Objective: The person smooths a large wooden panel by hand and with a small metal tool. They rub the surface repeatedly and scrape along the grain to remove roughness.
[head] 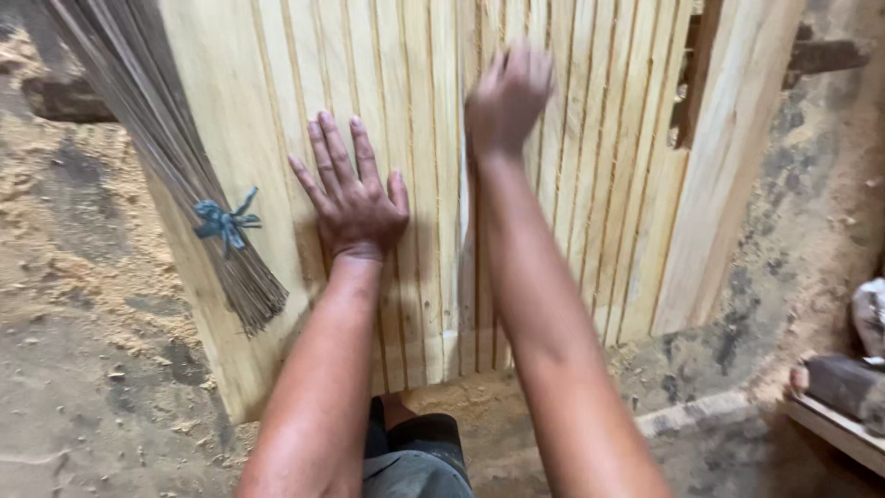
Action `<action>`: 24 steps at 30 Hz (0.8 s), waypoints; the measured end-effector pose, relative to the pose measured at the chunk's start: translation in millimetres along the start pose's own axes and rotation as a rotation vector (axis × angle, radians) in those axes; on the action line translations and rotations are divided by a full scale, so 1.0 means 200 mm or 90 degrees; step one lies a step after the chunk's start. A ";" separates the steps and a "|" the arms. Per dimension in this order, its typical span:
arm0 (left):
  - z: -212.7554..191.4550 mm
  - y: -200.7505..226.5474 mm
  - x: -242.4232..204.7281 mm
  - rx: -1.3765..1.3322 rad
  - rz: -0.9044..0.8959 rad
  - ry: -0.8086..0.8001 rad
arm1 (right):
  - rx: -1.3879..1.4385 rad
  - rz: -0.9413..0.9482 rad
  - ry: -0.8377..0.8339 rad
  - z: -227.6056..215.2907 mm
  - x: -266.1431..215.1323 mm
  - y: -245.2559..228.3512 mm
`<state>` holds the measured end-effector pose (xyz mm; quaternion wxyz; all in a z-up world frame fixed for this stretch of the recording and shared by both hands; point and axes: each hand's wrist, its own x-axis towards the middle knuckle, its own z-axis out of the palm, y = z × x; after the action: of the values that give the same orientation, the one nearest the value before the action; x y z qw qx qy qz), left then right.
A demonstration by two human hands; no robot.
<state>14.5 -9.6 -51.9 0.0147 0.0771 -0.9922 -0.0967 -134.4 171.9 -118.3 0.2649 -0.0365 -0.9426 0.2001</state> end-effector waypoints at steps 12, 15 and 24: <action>-0.02 0.00 0.01 0.018 -0.004 -0.026 | 0.024 0.039 -0.073 -0.27 -0.21 -0.09; -0.02 0.00 0.00 0.021 -0.003 -0.015 | 0.014 0.051 -0.073 -0.23 -0.20 -0.06; -0.02 0.00 -0.03 0.008 -0.014 -0.040 | 0.055 0.043 -0.001 0.14 0.32 -0.09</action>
<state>20.7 -10.3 -47.8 -0.0179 0.0853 -0.9918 -0.0933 -202.2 155.8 -101.1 0.2584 -0.0565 -0.9316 0.2494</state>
